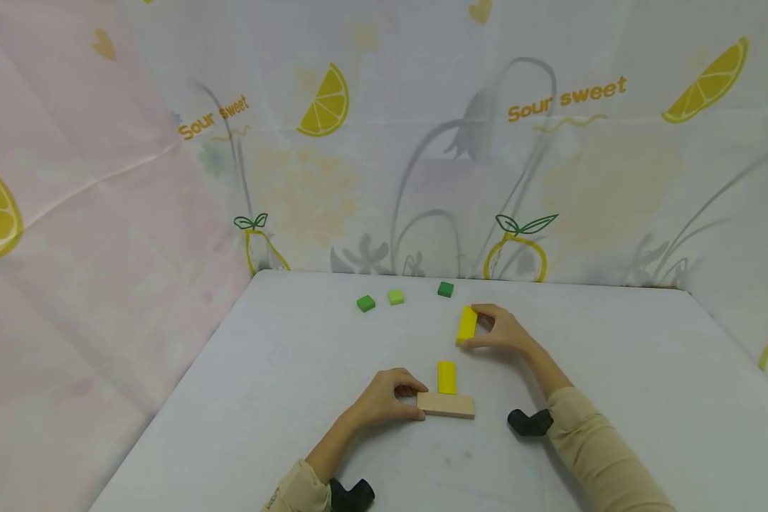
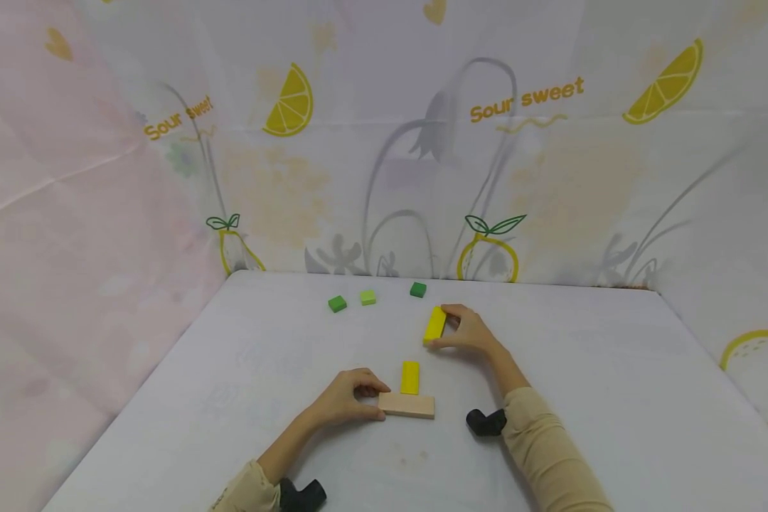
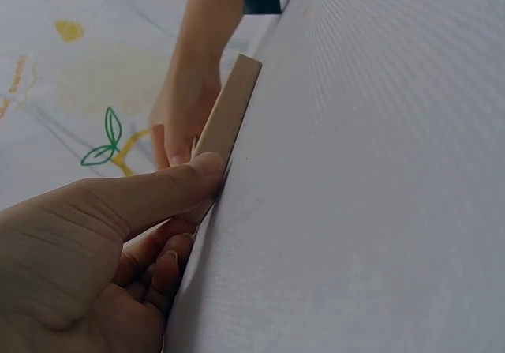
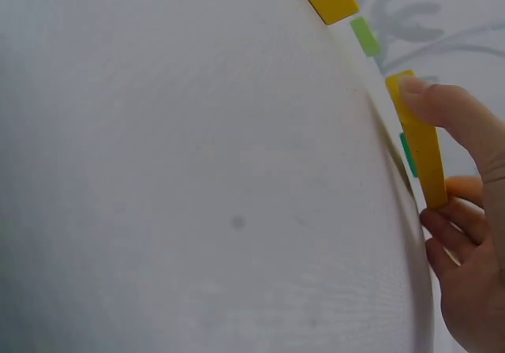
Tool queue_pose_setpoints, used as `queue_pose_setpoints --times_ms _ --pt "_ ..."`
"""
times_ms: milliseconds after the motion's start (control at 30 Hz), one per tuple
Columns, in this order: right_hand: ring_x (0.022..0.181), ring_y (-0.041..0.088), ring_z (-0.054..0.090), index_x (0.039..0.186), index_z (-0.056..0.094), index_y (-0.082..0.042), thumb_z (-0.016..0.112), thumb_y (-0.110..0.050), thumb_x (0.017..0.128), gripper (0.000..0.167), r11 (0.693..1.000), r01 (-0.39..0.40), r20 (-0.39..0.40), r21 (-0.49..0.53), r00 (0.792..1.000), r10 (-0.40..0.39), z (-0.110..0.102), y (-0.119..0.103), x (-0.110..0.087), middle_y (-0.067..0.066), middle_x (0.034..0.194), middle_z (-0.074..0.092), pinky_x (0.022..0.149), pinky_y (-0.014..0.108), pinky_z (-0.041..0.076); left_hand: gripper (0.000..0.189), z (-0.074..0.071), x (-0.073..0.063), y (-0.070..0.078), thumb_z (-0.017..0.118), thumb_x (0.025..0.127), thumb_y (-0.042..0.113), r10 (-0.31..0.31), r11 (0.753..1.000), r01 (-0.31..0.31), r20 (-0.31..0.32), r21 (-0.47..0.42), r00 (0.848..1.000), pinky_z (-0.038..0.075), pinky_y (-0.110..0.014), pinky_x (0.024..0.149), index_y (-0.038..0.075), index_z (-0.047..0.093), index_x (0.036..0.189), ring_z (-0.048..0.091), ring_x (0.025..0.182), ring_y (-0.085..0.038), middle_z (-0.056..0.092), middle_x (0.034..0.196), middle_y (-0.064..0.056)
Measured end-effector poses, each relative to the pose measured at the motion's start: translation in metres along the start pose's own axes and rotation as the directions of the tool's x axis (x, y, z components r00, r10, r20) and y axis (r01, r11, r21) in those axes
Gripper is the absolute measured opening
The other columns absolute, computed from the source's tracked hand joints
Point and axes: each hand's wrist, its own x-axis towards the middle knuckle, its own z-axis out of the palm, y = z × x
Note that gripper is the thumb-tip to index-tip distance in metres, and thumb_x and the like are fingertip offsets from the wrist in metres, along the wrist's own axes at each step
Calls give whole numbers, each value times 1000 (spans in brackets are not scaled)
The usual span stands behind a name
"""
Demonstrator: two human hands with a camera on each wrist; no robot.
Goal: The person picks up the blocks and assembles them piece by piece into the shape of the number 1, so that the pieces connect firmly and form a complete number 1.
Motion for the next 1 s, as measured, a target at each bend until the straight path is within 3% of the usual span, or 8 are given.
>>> queue_pose_setpoints --times_ms 433,1000 --pt "126 41 41 132 46 10 84 -33 66 87 999 46 15 -24 999 -46 8 -9 6 27 134 47 105 51 30 33 0 -1 1 82 71 14 -15 1000 15 4 9 1000 45 -20 73 3 72 100 51 79 -4 64 90 -1" --pt "128 38 39 134 46 5 84 -35 66 87 998 30 44 -50 999 -28 16 -16 12 23 137 46 106 52 29 33 -1 0 2 82 71 14 -5 1000 5 1 4 1000 45 -20 73 3 72 100 51 79 -5 64 90 -1"
